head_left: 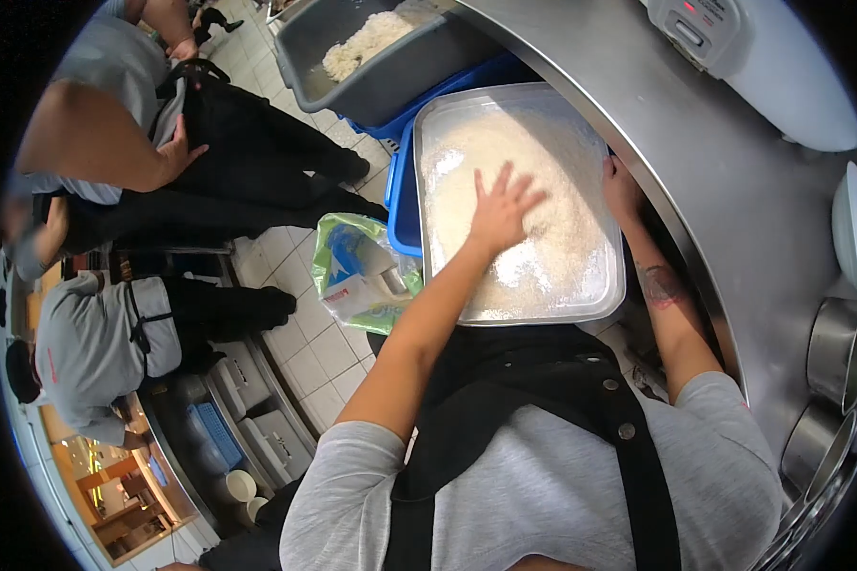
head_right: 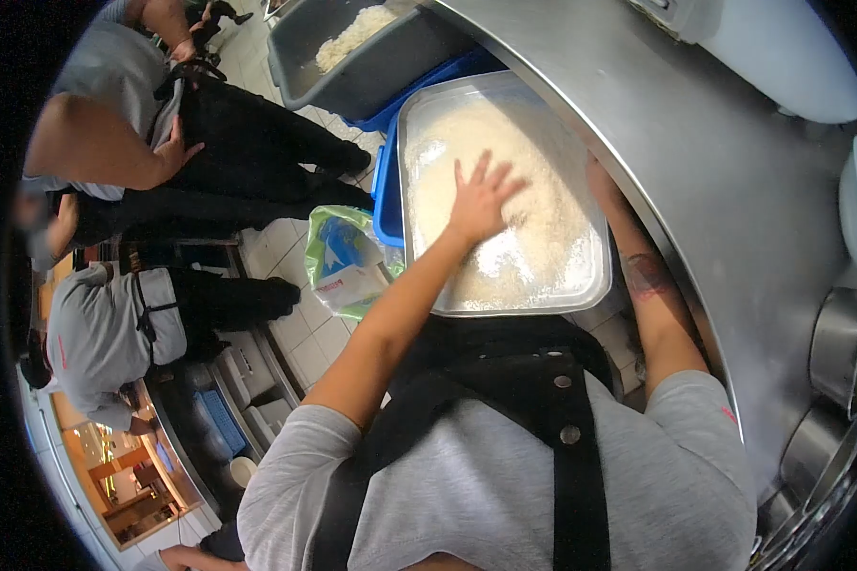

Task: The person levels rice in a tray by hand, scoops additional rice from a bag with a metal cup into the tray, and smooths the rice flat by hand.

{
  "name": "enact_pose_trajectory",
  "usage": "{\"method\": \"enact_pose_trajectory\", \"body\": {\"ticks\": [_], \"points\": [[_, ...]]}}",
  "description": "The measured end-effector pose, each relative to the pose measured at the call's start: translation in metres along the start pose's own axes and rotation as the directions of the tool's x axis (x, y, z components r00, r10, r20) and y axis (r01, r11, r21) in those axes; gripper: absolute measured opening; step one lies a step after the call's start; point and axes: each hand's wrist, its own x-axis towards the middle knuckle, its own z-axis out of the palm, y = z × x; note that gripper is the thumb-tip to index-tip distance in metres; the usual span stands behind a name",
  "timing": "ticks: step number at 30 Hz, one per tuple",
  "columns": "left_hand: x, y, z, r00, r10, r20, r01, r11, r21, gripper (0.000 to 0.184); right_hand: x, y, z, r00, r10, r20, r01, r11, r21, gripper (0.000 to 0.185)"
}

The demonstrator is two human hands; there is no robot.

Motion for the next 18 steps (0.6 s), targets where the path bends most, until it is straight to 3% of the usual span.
{"method": "enact_pose_trajectory", "body": {"ticks": [3,6,11,14,16,18], "points": [[0.03,-0.015,0.01,0.971,-0.206,-0.12,0.198,0.977,-0.075,0.055,0.002,0.005,0.004,1.0,-0.007,0.007,0.007,1.0,-0.026,0.036],[0.029,-0.012,0.017,0.943,-0.278,-0.183,0.25,0.955,-0.16,0.047,0.004,-0.011,-0.014,1.0,-0.014,0.017,0.014,1.0,-0.016,0.035],[-0.031,0.031,0.018,0.956,-0.247,-0.16,0.212,0.955,-0.209,0.034,0.005,-0.015,-0.019,0.991,-0.106,-0.079,0.104,0.994,-0.033,0.032],[-0.058,0.046,0.016,0.986,-0.167,-0.009,0.159,0.951,-0.264,0.035,0.006,-0.009,-0.003,0.977,-0.138,-0.16,0.122,0.987,-0.108,0.031],[-0.054,0.038,0.022,0.962,-0.244,-0.119,0.175,0.893,-0.415,0.038,0.008,-0.008,-0.006,0.98,-0.118,-0.159,0.101,0.989,-0.111,0.031],[-0.044,0.033,0.011,0.928,-0.32,-0.194,0.163,0.813,-0.559,0.041,0.008,0.007,0.014,0.983,-0.144,-0.118,0.104,0.951,-0.292,0.033]]}}
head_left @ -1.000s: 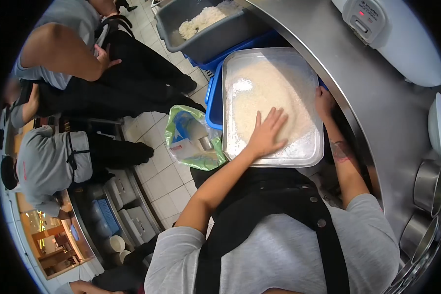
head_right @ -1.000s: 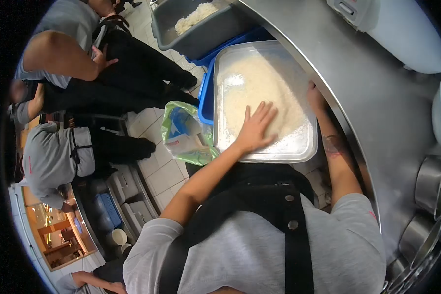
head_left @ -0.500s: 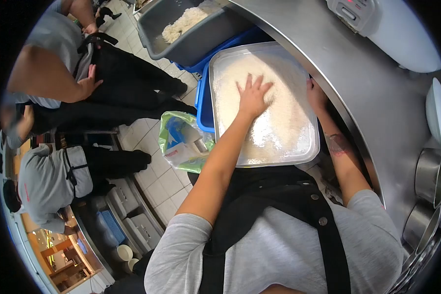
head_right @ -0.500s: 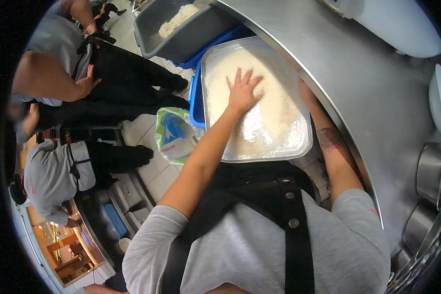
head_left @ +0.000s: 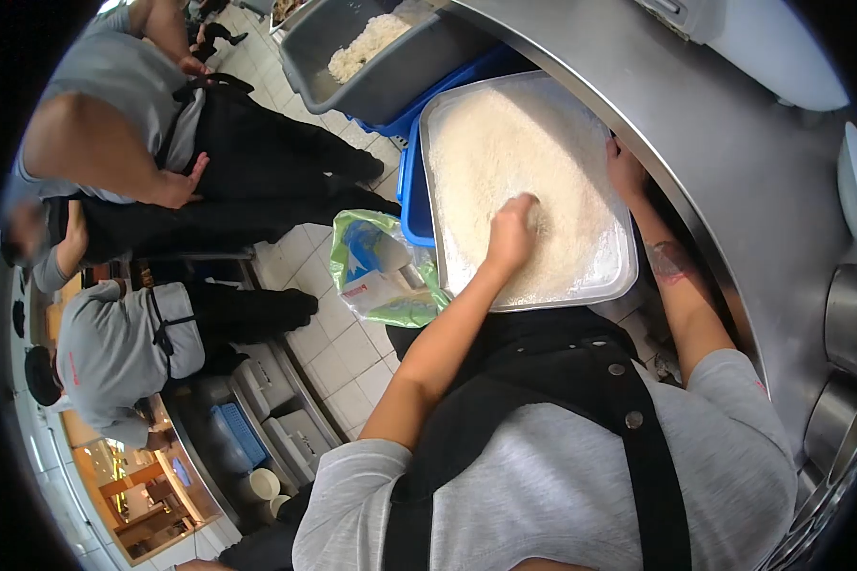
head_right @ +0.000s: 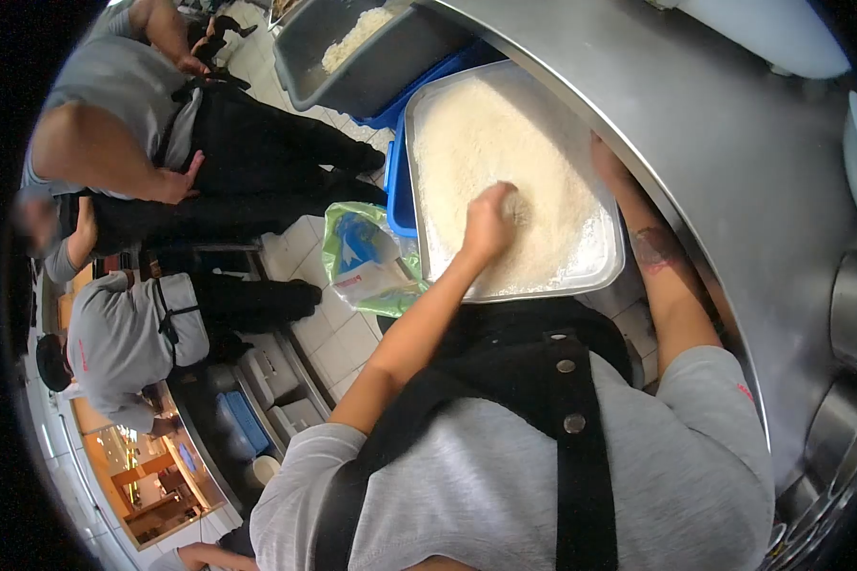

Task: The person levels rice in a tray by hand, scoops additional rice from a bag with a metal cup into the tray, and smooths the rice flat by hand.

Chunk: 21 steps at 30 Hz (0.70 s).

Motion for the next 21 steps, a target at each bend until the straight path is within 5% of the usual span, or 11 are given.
{"method": "enact_pose_trajectory", "body": {"ticks": [2,5,8,11,15,18,21], "points": [[0.026,0.037,-0.037,0.997,-0.041,-0.071,0.028,0.985,-0.168,0.043,-0.012,0.024,0.045,0.998,-0.061,0.011,0.062,0.974,-0.218,0.035],[0.049,0.07,-0.079,0.998,0.022,-0.061,-0.034,0.978,-0.204,0.039,0.002,-0.001,-0.015,0.988,0.121,0.095,-0.135,0.979,0.153,0.039],[0.056,0.08,-0.094,0.996,0.081,-0.022,-0.084,0.956,-0.281,0.041,0.001,-0.002,-0.008,0.992,0.119,0.047,-0.123,0.987,0.105,0.044],[0.05,0.082,-0.099,0.993,0.087,0.085,-0.062,0.963,-0.261,0.038,0.006,-0.008,-0.026,0.972,0.126,0.2,-0.168,0.963,0.212,0.048],[0.028,0.058,-0.091,0.972,0.175,0.16,-0.174,0.985,-0.02,0.04,-0.001,-0.013,-0.033,0.988,0.089,0.128,-0.103,0.988,0.114,0.048],[-0.008,0.01,-0.058,0.991,-0.034,-0.127,0.046,0.995,0.091,0.054,0.001,-0.014,-0.034,0.992,0.066,0.112,-0.076,0.993,0.091,0.047],[-0.032,-0.042,-0.029,0.945,-0.212,-0.248,0.242,0.965,0.097,0.071,0.008,-0.019,-0.046,0.985,0.083,0.154,-0.109,0.979,0.171,0.046]]}}
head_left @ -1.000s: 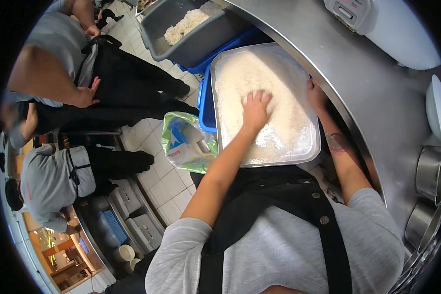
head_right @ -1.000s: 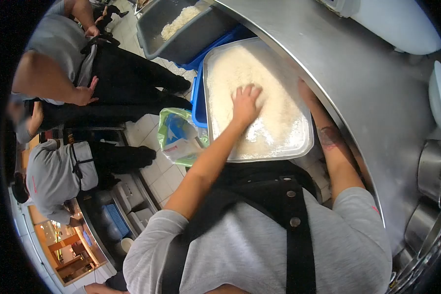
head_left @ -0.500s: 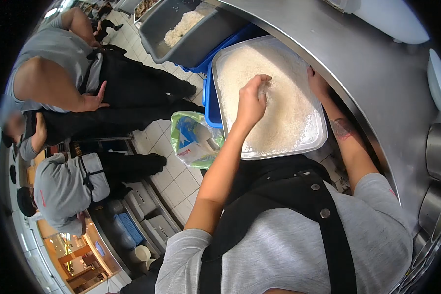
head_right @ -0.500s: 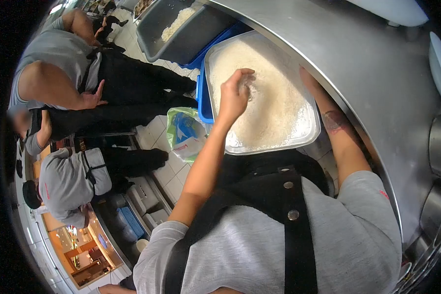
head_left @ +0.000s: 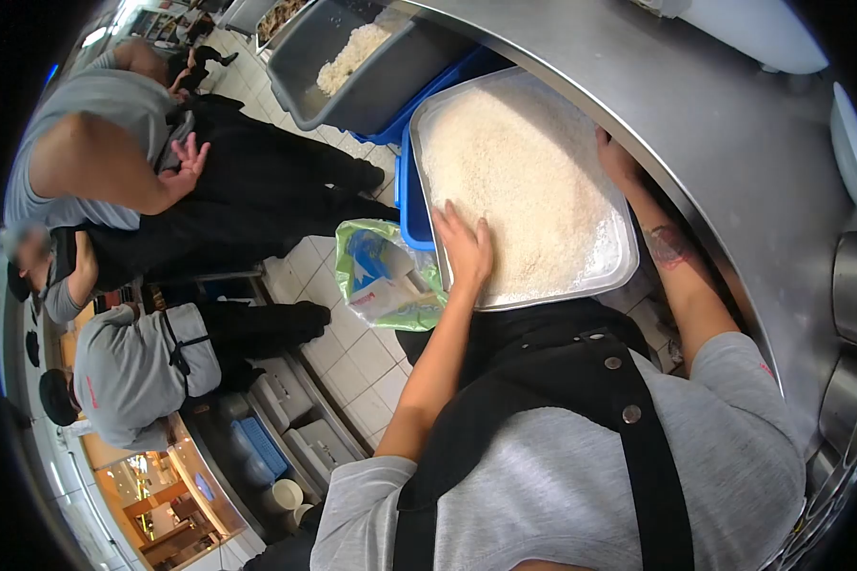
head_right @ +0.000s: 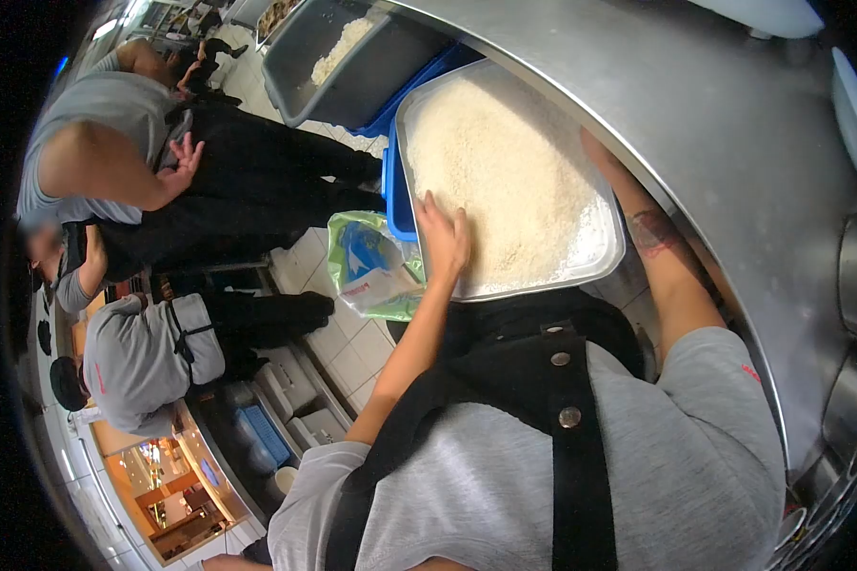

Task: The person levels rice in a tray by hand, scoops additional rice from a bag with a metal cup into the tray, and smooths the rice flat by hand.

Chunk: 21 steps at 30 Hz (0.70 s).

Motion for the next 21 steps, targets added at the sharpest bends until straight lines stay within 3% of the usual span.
{"method": "enact_pose_trajectory", "body": {"ticks": [2,5,6,7,8,11,14,17,18,19,20,21], "points": [[0.001,-0.008,0.005,0.999,-0.023,-0.039,0.023,1.0,0.013,0.078,-0.001,-0.007,-0.007,0.999,0.039,-0.008,-0.038,0.998,0.054,0.045],[0.029,-0.017,0.02,0.997,0.021,-0.079,-0.022,1.0,-0.019,0.077,-0.006,0.008,0.009,0.999,-0.047,-0.019,0.047,0.999,-0.022,0.046],[0.043,-0.018,0.026,0.991,0.008,-0.131,-0.015,0.998,-0.053,0.073,-0.005,0.018,0.021,0.977,-0.205,-0.063,0.132,0.805,-0.578,0.046],[0.055,-0.015,0.029,0.998,0.015,-0.064,-0.021,0.996,-0.086,0.069,-0.004,0.037,0.047,0.935,-0.355,-0.008,0.117,0.331,-0.936,0.047],[0.067,-0.012,0.032,1.0,0.025,0.002,-0.025,0.993,-0.119,0.066,0.0,0.038,0.049,0.888,-0.444,0.122,0.007,-0.252,-0.968,0.047],[0.072,0.004,0.041,0.975,0.14,0.172,-0.09,0.958,-0.272,0.048,-0.004,0.023,0.016,0.856,-0.515,0.048,-0.046,-0.169,-0.985,0.048],[0.038,0.038,0.031,0.902,0.273,0.335,-0.18,0.942,-0.282,0.046,-0.004,0.048,0.067,0.894,-0.444,-0.067,-0.056,0.038,-0.998,0.049],[0.005,0.047,0.007,0.773,0.422,0.475,-0.349,0.907,-0.237,0.053,-0.002,0.059,0.08,0.927,-0.373,-0.026,0.027,0.136,-0.99,0.049],[-0.005,0.051,-0.004,0.727,0.459,0.511,-0.439,0.883,-0.169,0.056,-0.007,0.057,0.076,0.961,-0.267,-0.068,0.098,0.562,-0.821,0.049],[-0.014,0.053,-0.013,0.679,0.488,0.549,-0.525,0.845,-0.102,0.059,-0.01,0.041,0.053,0.987,-0.151,-0.054,0.108,0.873,-0.476,0.048],[-0.021,0.047,-0.016,0.647,0.499,0.576,-0.544,0.832,-0.109,0.068,-0.009,0.027,0.034,0.999,-0.051,0.011,0.051,0.998,-0.031,0.048],[-0.021,0.042,-0.016,0.64,0.51,0.574,-0.585,0.808,-0.066,0.07,-0.006,0.019,0.026,0.999,-0.035,0.02,0.036,0.999,-0.002,0.048]]}}
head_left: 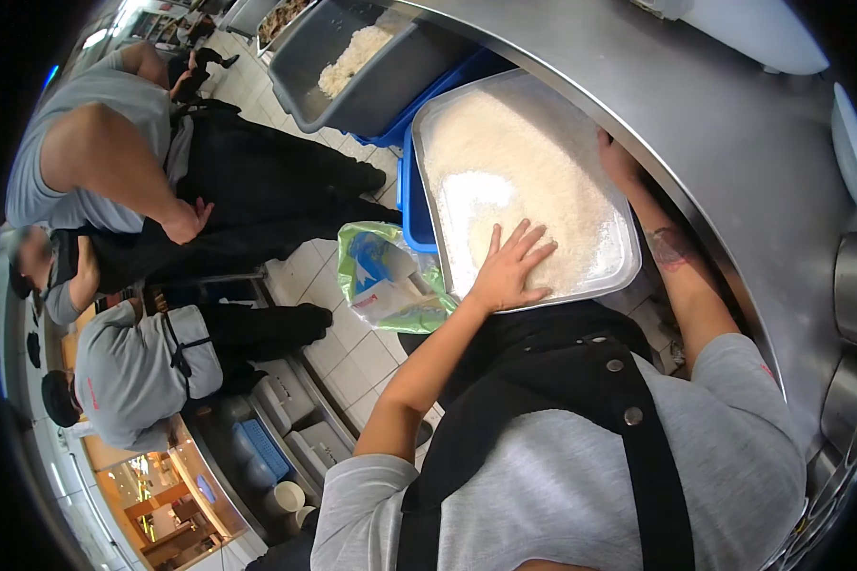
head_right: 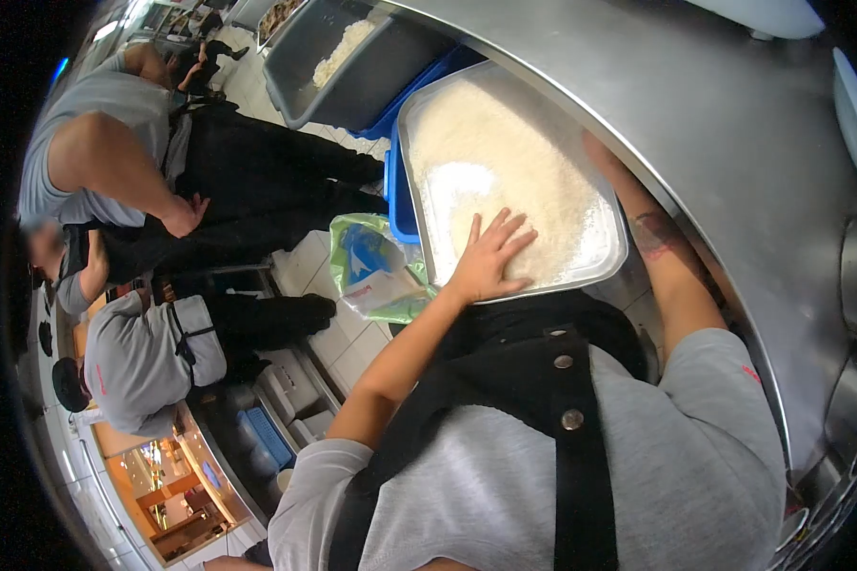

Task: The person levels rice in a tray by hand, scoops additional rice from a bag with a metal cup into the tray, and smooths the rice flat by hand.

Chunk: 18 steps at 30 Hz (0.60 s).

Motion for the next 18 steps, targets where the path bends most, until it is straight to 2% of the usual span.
{"method": "enact_pose_trajectory", "body": {"ticks": [2,3,5,6,8,11,12,13,16,17,18], "points": [[0.0,-0.005,0.003,0.999,0.036,0.004,-0.036,0.992,0.118,0.073,0.003,-0.009,-0.016,0.999,0.036,0.019,-0.037,0.998,0.049,0.047],[0.006,-0.012,0.002,0.999,0.014,0.046,-0.021,0.986,0.163,0.072,0.004,-0.015,-0.024,0.999,0.036,-0.017,-0.036,0.999,0.019,0.047],[0.025,-0.026,-0.001,0.999,-0.046,0.022,0.041,0.981,0.192,0.067,0.008,-0.022,-0.04,0.995,0.032,-0.093,-0.037,0.998,-0.049,0.046],[0.035,-0.033,-0.002,0.997,-0.078,0.009,0.074,0.976,0.207,0.064,0.009,-0.021,-0.039,0.995,0.073,-0.069,-0.074,0.997,-0.01,0.045],[0.06,-0.054,0.002,0.964,-0.204,-0.168,0.235,0.953,0.19,0.059,0.012,-0.019,-0.027,0.989,0.148,-0.02,-0.146,0.987,0.07,0.044],[0.084,-0.067,0.011,0.851,-0.383,-0.359,0.438,0.895,0.085,0.053,0.012,-0.021,-0.026,0.975,0.088,-0.202,-0.074,0.995,0.072,0.042],[0.088,-0.067,0.015,0.8,-0.442,-0.405,0.498,0.866,0.038,0.052,0.013,-0.021,-0.027,0.981,0.104,-0.162,-0.094,0.993,0.066,0.042],[0.087,-0.062,0.02,0.786,-0.35,-0.51,0.459,0.883,0.102,0.046,0.012,-0.022,-0.029,0.985,0.121,-0.121,-0.114,0.992,0.062,0.042],[0.067,-0.035,0.025,0.819,-0.365,-0.442,0.442,0.893,0.082,0.041,0.016,-0.023,-0.042,0.992,0.126,0.015,-0.127,0.985,0.119,0.041],[0.057,-0.025,0.027,0.837,-0.309,-0.452,0.377,0.924,0.066,0.038,0.014,-0.02,-0.042,0.991,0.117,0.065,-0.126,0.981,0.149,0.042],[0.047,-0.017,0.028,0.877,-0.308,-0.369,0.353,0.934,0.06,0.039,0.013,-0.021,-0.04,0.994,0.112,0.008,-0.112,0.983,0.144,0.042]]}}
